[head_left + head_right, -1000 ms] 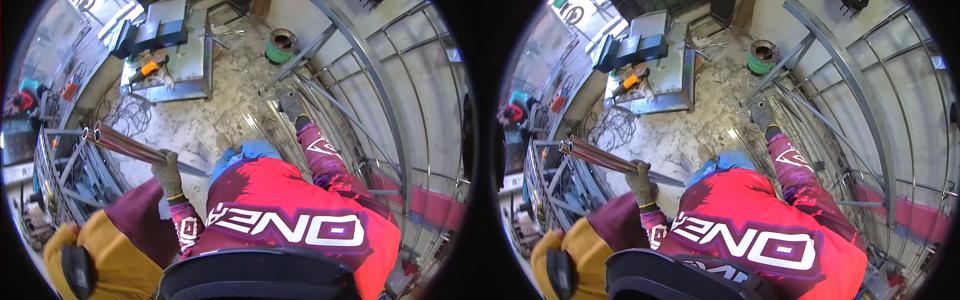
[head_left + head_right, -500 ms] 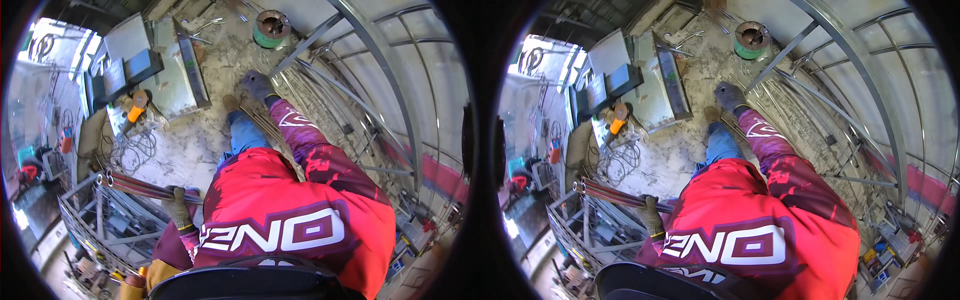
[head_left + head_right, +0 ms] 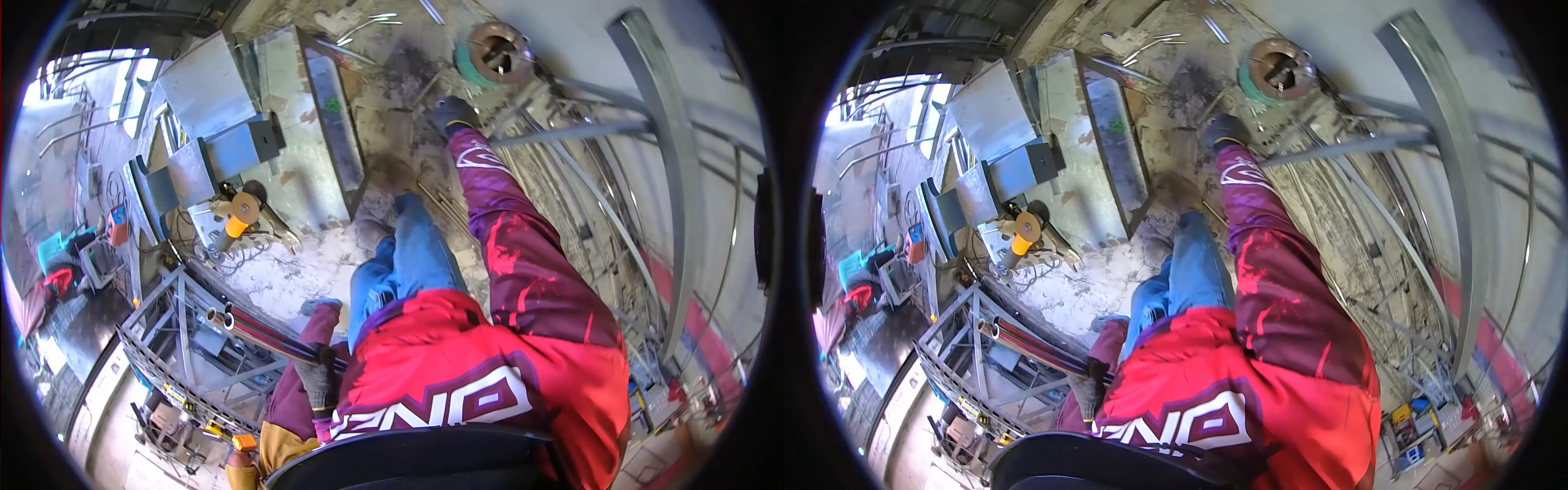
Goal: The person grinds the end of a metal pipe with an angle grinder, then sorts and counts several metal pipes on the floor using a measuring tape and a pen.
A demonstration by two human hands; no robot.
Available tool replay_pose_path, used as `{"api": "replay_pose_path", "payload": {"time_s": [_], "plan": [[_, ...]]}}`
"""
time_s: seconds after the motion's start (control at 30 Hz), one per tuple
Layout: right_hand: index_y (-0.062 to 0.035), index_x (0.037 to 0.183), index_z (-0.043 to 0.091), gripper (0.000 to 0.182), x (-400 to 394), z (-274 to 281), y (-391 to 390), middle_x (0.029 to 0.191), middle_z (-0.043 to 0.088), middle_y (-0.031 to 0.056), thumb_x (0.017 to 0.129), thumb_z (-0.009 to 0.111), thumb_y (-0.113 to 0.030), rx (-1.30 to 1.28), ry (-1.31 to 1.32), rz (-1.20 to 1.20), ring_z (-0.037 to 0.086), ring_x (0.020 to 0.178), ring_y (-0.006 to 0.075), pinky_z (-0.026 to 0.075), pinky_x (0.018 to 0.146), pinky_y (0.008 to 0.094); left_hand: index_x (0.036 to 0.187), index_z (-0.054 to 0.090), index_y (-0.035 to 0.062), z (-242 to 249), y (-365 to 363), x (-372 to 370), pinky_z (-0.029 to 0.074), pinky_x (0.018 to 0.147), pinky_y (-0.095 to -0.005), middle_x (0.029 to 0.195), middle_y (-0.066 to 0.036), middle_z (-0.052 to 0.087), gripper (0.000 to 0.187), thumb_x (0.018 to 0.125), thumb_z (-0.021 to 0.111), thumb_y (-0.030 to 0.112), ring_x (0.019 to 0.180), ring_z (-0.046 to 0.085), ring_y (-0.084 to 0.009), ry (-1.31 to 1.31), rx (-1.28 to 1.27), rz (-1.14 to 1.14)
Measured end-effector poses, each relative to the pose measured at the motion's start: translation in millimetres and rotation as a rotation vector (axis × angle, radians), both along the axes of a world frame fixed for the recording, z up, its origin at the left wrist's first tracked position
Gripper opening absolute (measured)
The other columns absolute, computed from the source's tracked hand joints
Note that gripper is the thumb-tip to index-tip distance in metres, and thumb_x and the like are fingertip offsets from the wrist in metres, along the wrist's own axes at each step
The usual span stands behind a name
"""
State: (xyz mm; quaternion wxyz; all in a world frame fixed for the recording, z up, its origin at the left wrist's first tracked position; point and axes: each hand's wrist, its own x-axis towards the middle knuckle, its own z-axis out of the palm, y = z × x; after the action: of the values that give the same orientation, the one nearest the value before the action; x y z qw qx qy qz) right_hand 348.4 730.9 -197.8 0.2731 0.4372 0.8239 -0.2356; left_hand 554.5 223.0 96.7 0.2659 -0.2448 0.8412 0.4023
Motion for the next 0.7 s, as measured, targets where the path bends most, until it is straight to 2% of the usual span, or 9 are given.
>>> {"api": "replay_pose_path", "payload": {"time_s": [0.13,0.17,0.2,0.23,0.27,0.4,0.53,0.6,0.7], "plan": [[-0.0084,0.113,0.071,0.04,-1,-176,68,0.119,0.068,0.0202,0.092,0.054,-0.038,0.144,0.035,0.241,0.066,0.111,0.0377,0.051,0.096,0.0471,0.074,0.062,0.0038,-9,6,-7,0.044,0.056,-0.0362,0.065,-0.005,0.06,0.018,0.082,0.075,0.014,0.06,0.056,-0.0167,-0.065,0.083,0.229],[-0.0086,0.114,0.07,0.04,-9,-151,78,0.113,0.07,0.0209,0.09,0.054,-0.037,0.113,0.096,-0.056,0.067,0.107,0.0378,0.052,0.092,0.0481,0.073,0.062,0.0037,-12,10,-17,0.044,0.054,-0.0369,0.063,-0.005,0.058,0.018,0.083,0.071,0.016,0.057,0.055,-0.0178,-0.078,-0.057,0.016],[-0.0074,0.113,0.07,0.04,-7,-183,110,0.109,0.07,0.0213,0.089,0.053,-0.035,0.006,0.014,0.34,0.067,0.103,0.0397,0.052,0.089,0.0498,0.073,0.062,0.0036,-8,15,-21,0.045,0.052,-0.0375,0.06,-0.005,0.057,0.019,0.085,0.067,0.017,0.055,0.054,-0.0188,-0.106,-0.206,-0.187],[-0.0067,0.118,0.066,0.044,3,-215,124,0.108,0.071,0.0208,0.089,0.053,-0.037,0.014,0.144,0.037,0.068,0.099,0.039,0.051,0.089,0.0491,0.074,0.063,0.0039,1,33,-35,0.044,0.054,-0.0361,0.062,-0.007,0.06,0.012,0.079,0.071,0.011,0.055,0.057,-0.0187,-0.178,-0.233,-0.071],[-0.0062,0.122,0.061,0.042,20,-257,153,0.106,0.071,0.0193,0.092,0.054,-0.035,0.295,0.11,0.916,0.07,0.095,0.0357,0.051,0.088,0.0469,0.072,0.062,0.0033,-2,25,-27,0.044,0.054,-0.0363,0.062,-0.007,0.059,0.013,0.079,0.071,0.011,0.056,0.057,-0.0198,-0.207,-0.135,0.06],[-0.0063,0.111,0.066,0.031,26,-201,118,0.1,0.072,0.0158,0.088,0.061,-0.026,0.181,-0.022,0.808,0.07,0.088,0.034,0.053,0.08,0.0467,0.07,0.06,0.0033,0,34,-39,0.044,0.054,-0.037,0.06,-0.006,0.056,0.017,0.077,0.074,0.012,0.055,0.055,-0.02,-0.208,-0.199,-0.088],[-0.0047,0.093,0.074,0.021,44,-142,42,0.092,0.073,0.017,0.079,0.075,-0.02,0.061,-0.027,1.109,0.071,0.08,0.0365,0.058,0.069,0.0465,0.073,0.059,0.0026,1,31,-48,0.046,0.058,-0.0395,0.063,-0.011,0.057,0.026,0.075,0.078,0.019,0.059,0.057,-0.0215,-0.207,-0.161,0.026],[-0.0049,0.086,0.075,0.013,61,-115,-2,0.092,0.073,0.0193,0.084,0.065,-0.013,-0.074,-0.034,1.018,0.073,0.08,0.0346,0.058,0.073,0.0451,0.08,0.059,0.0019,4,27,-51,0.046,0.059,-0.0404,0.067,-0.012,0.06,0.035,0.075,0.082,0.028,0.06,0.057,-0.0225,-0.137,-0.127,0.011],[-0.0105,0.082,0.066,0.017,97,-119,-46,0.076,0.068,0.011,0.081,0.068,-0.027,-0.691,0.142,0.032,0.068,0.062,0.0275,0.055,0.054,0.0428,0.082,0.059,0.0021,8,18,-59,0.046,0.06,-0.0395,0.068,-0.011,0.06,0.037,0.075,0.082,0.03,0.062,0.057,-0.0219,-0.088,-0.179,-0.026]]}}
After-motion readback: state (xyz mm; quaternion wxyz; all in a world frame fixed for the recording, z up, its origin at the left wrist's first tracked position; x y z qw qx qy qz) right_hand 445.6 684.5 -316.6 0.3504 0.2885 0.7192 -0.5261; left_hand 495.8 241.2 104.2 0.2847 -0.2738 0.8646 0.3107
